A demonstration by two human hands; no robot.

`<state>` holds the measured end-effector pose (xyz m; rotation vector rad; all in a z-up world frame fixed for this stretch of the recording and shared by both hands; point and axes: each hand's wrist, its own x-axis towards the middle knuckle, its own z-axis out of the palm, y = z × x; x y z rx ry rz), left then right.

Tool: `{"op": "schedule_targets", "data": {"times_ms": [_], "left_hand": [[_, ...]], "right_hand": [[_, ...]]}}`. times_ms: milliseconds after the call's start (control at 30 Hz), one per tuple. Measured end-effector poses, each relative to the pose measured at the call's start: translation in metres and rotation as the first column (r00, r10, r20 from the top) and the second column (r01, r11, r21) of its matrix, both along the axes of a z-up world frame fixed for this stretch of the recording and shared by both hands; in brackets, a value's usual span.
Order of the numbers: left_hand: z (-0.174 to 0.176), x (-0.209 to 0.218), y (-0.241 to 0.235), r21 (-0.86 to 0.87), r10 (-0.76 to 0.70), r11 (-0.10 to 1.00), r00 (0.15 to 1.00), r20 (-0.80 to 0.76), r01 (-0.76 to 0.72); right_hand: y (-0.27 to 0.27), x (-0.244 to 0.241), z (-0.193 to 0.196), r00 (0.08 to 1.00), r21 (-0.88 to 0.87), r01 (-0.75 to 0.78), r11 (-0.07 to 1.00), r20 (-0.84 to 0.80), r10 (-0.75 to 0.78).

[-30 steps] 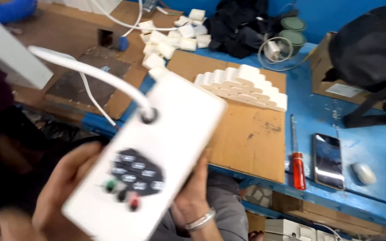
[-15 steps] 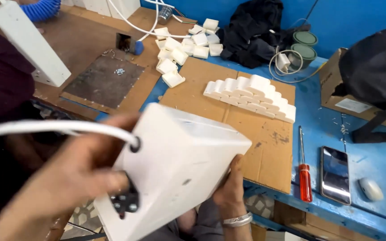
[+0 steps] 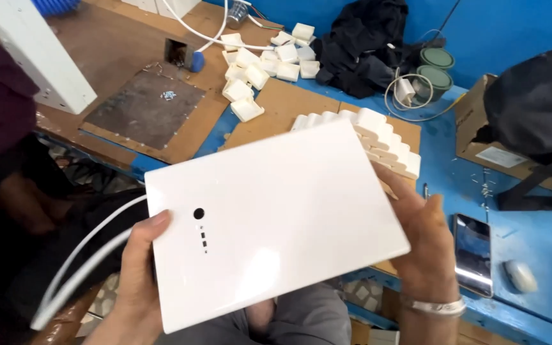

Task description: The person arranges white plastic electrical boxes in a row on a cardboard sheet, then attaches one box to a white electrical enclosure using a screwdriver and screws.

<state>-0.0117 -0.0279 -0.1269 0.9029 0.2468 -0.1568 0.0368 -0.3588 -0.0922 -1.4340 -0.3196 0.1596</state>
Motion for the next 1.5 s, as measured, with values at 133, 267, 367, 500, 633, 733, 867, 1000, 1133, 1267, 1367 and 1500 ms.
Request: {"op": "schedule_targets", "data": {"times_ms": [133, 267, 367, 500, 633, 733, 867, 1000, 1133, 1267, 1367, 1500], "left_hand": [[0.007, 0.002, -0.023, -0.108, 0.087, 0.990, 0.995, -0.055, -0.093], [0.000, 0.009, -0.047, -0.154, 0.149, 0.973, 0.976, -0.158, -0.173], [-0.011, -0.003, -0.062, -0.237, 0.106, 0.957, 0.963, -0.247, -0.166], [-0.032, -0.009, -0.102, -0.422, 0.017, 0.897, 0.965, -0.263, -0.131], [-0.032, -0.003, -0.135, -0.680, -0.354, 0.727, 0.900, -0.254, 0.094], [-0.033, 0.012, -0.158, -0.772, -0.453, 0.603, 0.883, -0.124, 0.201], [-0.053, 0.045, -0.181, -0.918, -0.388, 0.266, 0.904, 0.178, 0.295], [-0.036, 0.074, -0.183, -0.871, -0.340, 0.485, 0.935, -0.105, 0.078], [-0.044, 0.091, -0.187, -0.884, -0.302, 0.465, 0.946, -0.113, 0.042], [-0.033, 0.095, -0.186, -0.863, -0.291, 0.501, 0.926, -0.242, -0.068], [-0.040, 0.095, -0.189, -0.862, -0.282, 0.504, 0.932, -0.229, -0.059], [-0.057, 0.091, -0.187, -0.843, -0.312, 0.538, 0.934, -0.173, 0.023]], "right_hand": [[0.030, -0.019, -0.031, 0.889, 0.441, 0.456, 0.773, -0.270, -0.370], [0.090, -0.036, -0.046, 0.697, 0.671, 0.704, 0.234, -0.586, -0.413], [0.108, -0.051, -0.028, 0.781, 0.391, 0.624, 0.676, -0.313, -0.540], [0.092, -0.031, 0.000, 0.785, 0.261, 0.620, 0.740, -0.182, -0.593], [0.075, 0.000, 0.041, 0.737, -0.171, 0.676, 0.717, 0.155, -0.658], [0.068, 0.039, 0.059, 0.767, -0.373, 0.638, 0.674, 0.383, -0.515], [0.068, 0.100, 0.064, 0.805, -0.573, 0.590, 0.570, 0.471, -0.360], [0.083, 0.147, 0.055, 0.867, -0.708, 0.498, 0.501, 0.413, -0.278], [0.091, 0.177, 0.041, 0.900, -0.764, 0.434, 0.478, 0.396, -0.183], [0.096, 0.189, 0.033, 0.915, -0.841, 0.400, 0.364, 0.390, -0.103], [0.092, 0.182, 0.032, 0.917, -0.827, 0.394, 0.402, 0.384, -0.109], [0.073, 0.174, 0.027, 0.895, -0.759, 0.432, 0.487, 0.428, -0.127]]}}
